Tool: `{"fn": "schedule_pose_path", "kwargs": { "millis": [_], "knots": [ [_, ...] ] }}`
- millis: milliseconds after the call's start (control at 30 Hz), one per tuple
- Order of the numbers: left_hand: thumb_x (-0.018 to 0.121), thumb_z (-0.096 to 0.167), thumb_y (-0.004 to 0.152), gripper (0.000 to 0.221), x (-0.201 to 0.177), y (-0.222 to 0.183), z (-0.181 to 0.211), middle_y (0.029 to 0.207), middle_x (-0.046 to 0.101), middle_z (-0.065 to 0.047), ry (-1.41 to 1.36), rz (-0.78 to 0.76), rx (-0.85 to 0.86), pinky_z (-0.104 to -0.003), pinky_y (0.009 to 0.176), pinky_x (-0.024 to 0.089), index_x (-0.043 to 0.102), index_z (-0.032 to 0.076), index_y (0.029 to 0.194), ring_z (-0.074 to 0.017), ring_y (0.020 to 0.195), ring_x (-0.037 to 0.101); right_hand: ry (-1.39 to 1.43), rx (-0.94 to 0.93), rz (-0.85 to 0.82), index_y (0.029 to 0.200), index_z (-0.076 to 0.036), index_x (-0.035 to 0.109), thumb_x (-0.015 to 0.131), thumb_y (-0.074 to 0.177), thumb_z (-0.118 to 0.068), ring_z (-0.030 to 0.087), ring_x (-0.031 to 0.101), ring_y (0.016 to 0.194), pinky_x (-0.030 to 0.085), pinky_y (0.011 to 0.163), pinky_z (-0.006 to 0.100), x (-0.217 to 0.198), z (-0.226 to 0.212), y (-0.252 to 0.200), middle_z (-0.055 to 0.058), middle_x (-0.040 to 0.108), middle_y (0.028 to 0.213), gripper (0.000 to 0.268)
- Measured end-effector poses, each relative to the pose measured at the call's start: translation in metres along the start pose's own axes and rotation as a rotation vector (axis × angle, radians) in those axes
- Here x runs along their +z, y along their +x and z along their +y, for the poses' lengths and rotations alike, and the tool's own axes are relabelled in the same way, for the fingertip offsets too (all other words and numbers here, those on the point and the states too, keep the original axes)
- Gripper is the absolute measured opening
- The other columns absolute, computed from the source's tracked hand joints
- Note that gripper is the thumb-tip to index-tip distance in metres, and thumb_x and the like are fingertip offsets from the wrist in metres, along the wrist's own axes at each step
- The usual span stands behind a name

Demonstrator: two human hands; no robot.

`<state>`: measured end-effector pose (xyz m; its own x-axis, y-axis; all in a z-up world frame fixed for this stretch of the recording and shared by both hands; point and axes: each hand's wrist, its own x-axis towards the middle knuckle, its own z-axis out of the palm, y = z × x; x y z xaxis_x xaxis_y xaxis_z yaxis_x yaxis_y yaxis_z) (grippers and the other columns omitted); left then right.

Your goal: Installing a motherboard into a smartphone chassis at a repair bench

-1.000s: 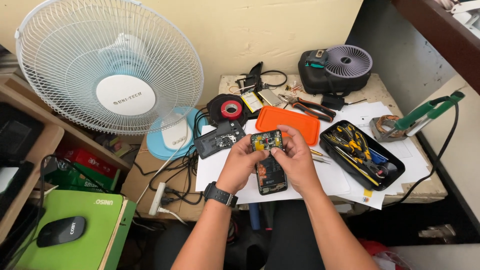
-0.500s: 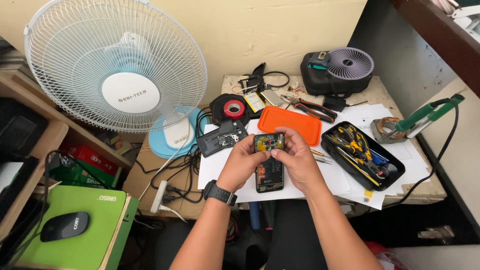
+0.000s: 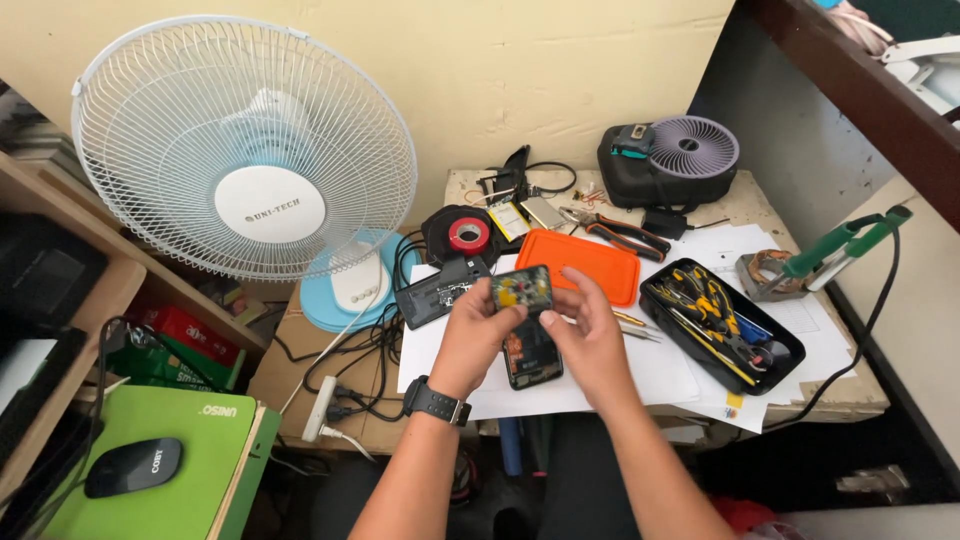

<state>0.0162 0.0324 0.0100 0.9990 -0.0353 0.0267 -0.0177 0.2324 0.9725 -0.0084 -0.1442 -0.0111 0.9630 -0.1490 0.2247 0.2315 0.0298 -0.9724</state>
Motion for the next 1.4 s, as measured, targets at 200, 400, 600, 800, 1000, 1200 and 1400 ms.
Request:
{"fn": "schedule_pose_path", "kwargs": {
  "millis": [200,400,600,800,1000,1200,1400],
  "knots": [
    [0.079,0.004,0.103,0.03,0.004,-0.002,0.012,0.112,0.086,-0.017,-0.09,0.15,-0.019,-0.042,0.081,0.071,0.075,-0.003,0.132,-0.0251,0.101,0.081,-0.48,-0.359,-0.056,0.164,-0.011,0.067,0.107,0.077,-0.024,0.044,0.066,0.149,0.058,0.122,0.055,0.007,0.0,-0.036,0.02,0.067,0.159,0.096],
    [0.085,0.004,0.098,0.038,0.011,-0.005,-0.012,0.113,0.082,-0.018,-0.143,0.105,-0.013,-0.044,0.075,0.073,0.072,-0.003,0.133,-0.026,0.1,0.081,-0.536,-0.428,-0.015,0.166,-0.018,0.068,0.108,0.077,-0.029,0.042,0.067,0.149,0.056,0.123,0.053,0.012,0.007,-0.028,0.017,0.064,0.157,0.098],
    [0.088,0.003,0.094,0.055,0.001,0.0,-0.029,0.133,0.077,-0.029,-0.105,-0.008,0.069,-0.049,0.09,0.072,0.067,-0.006,0.143,-0.0373,0.122,0.076,-0.57,-0.442,-0.057,0.167,-0.023,0.067,0.104,0.081,-0.026,0.044,0.071,0.142,0.058,0.119,0.057,0.013,0.008,-0.018,0.017,0.066,0.153,0.094],
    [0.086,-0.002,0.092,0.06,-0.002,-0.015,-0.005,0.134,0.072,-0.025,-0.183,-0.099,0.059,-0.05,0.089,0.074,0.062,-0.006,0.147,-0.0373,0.116,0.079,-0.621,-0.471,-0.151,0.17,-0.021,0.064,0.091,0.089,-0.02,0.044,0.071,0.14,0.059,0.115,0.057,0.007,0.013,-0.007,0.018,0.065,0.15,0.086],
    [0.08,0.029,0.103,0.077,-0.01,-0.031,0.029,0.149,0.067,-0.028,-0.241,-0.133,-0.046,-0.059,0.102,0.07,0.048,-0.007,0.164,-0.0443,0.138,0.074,-0.416,-0.365,-0.395,0.168,-0.014,0.067,0.07,0.099,-0.018,0.045,0.077,0.125,0.064,0.103,0.055,-0.023,0.022,0.034,0.025,0.075,0.137,0.069],
    [0.053,0.051,0.12,0.077,-0.033,-0.035,0.023,0.175,0.053,-0.029,0.0,-0.007,-0.085,-0.062,0.119,0.059,0.038,0.008,0.182,-0.0498,0.156,0.06,-0.131,0.192,-0.612,0.171,-0.005,0.061,0.062,0.093,-0.041,0.035,0.076,0.078,0.064,0.077,0.047,-0.038,-0.006,0.049,0.027,0.081,0.093,0.085],
    [0.037,0.05,0.125,0.065,-0.044,-0.024,-0.026,0.171,0.062,-0.024,0.066,-0.069,0.051,-0.056,0.122,0.056,0.048,0.016,0.18,-0.0421,0.157,0.058,-0.232,0.103,-0.616,0.168,-0.01,0.066,0.064,0.106,-0.033,0.029,0.078,0.081,0.065,0.077,0.04,-0.036,0.016,0.056,0.021,0.083,0.094,0.066]
  ]
}}
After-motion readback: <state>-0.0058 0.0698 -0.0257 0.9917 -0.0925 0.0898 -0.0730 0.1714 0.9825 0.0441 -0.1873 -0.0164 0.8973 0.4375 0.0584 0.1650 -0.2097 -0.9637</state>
